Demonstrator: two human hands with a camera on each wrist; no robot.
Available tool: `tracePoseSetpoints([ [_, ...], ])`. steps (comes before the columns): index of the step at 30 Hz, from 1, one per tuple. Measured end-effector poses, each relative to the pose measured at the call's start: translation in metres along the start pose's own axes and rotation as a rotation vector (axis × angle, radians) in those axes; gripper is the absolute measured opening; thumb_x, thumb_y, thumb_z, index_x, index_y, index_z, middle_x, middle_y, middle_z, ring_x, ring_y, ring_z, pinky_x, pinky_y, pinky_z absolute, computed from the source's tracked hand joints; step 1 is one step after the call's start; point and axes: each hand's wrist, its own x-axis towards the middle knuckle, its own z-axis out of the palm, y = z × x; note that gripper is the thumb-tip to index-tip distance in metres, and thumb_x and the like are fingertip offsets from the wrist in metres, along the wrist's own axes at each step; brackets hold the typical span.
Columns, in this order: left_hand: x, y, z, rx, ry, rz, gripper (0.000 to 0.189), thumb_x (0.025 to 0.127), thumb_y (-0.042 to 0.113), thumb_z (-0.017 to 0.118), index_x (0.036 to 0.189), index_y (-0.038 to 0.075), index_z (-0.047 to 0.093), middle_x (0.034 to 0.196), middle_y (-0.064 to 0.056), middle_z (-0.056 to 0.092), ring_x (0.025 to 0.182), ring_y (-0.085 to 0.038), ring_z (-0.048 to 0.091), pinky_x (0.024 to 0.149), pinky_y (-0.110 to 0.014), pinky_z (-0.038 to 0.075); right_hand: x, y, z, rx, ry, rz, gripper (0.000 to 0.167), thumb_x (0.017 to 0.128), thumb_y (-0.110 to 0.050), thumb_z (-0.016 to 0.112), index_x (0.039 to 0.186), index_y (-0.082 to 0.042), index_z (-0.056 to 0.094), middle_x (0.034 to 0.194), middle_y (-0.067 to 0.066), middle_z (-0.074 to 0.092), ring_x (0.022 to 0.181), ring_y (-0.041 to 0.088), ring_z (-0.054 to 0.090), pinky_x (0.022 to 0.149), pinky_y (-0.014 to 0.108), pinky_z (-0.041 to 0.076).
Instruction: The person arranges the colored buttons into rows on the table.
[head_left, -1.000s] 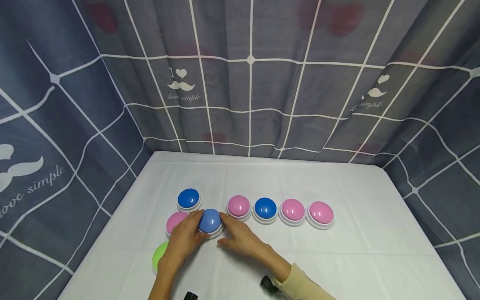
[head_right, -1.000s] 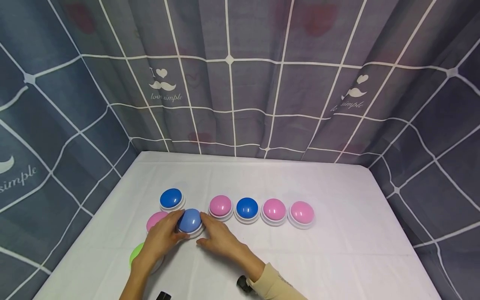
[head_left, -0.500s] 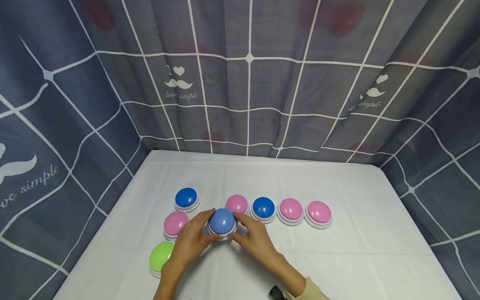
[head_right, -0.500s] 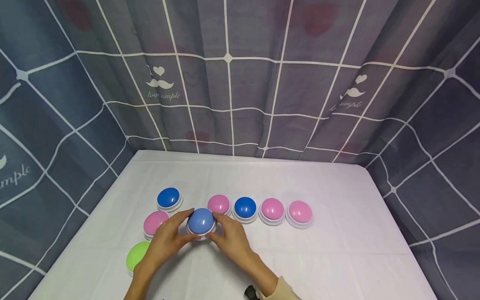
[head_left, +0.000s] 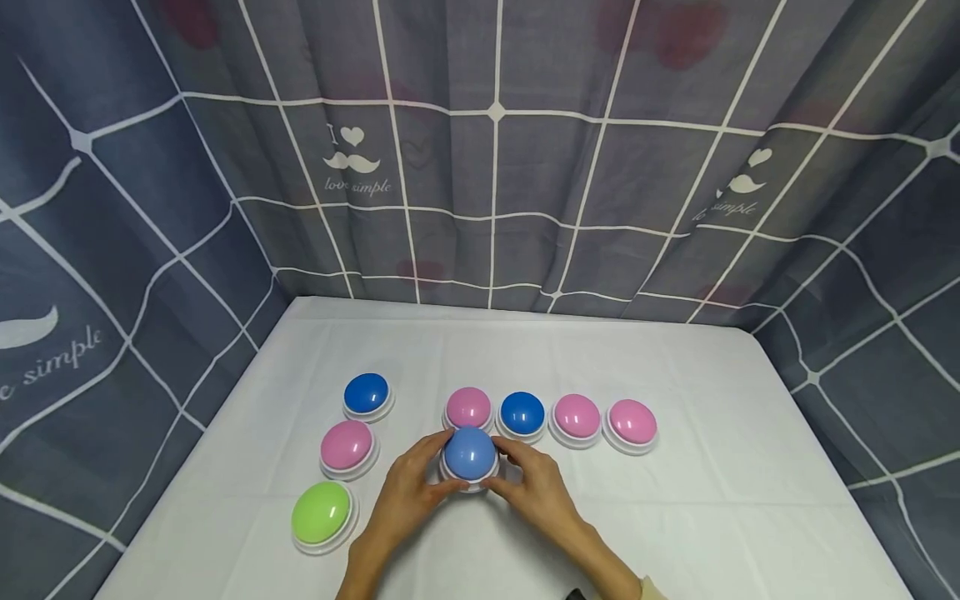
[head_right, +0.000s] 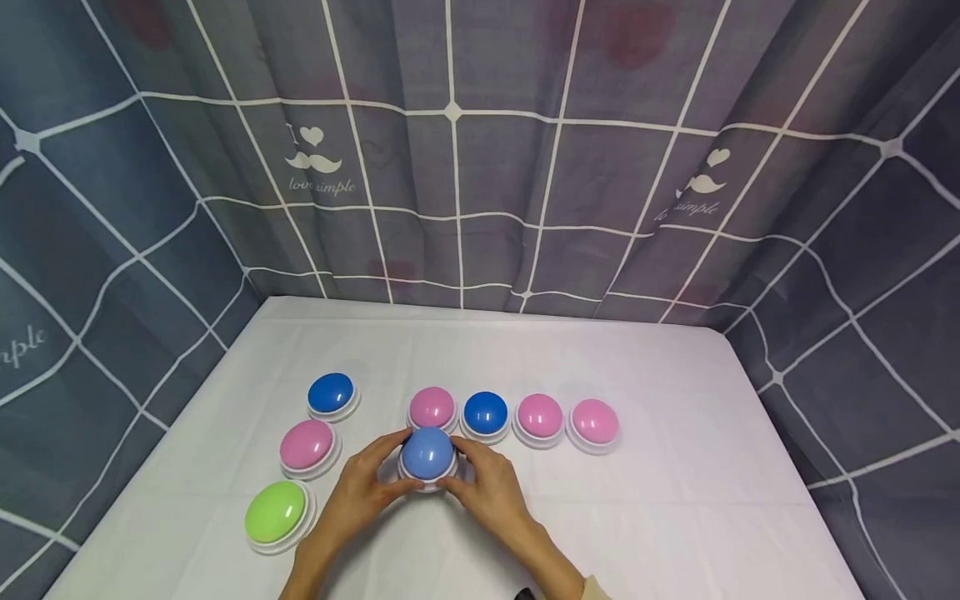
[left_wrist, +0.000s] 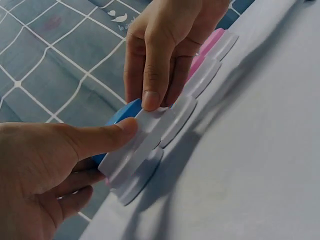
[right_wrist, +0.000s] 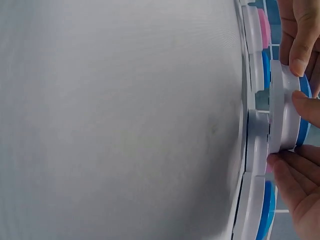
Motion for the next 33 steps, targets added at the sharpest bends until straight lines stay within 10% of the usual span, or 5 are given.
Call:
tracePoseSetpoints([
  [33,-0.024,-0.011,0.006,0.044,-0.022,-0.011,0.067,0.072,0.011,0.087,0.132,0.000,0.059,0.129,-0.014,0.063,0.120,-0.030,0.059,0.101,-0.048,0.046,-0.006,0.001,0.012,-0.056,-0.116,0.035,0.048,0.076,-0.016,0.087,0.118,-0.004,0.068,0.109,0.003,0.072,0.100,0.015,0.066,0.089,0.038,0.053],
])
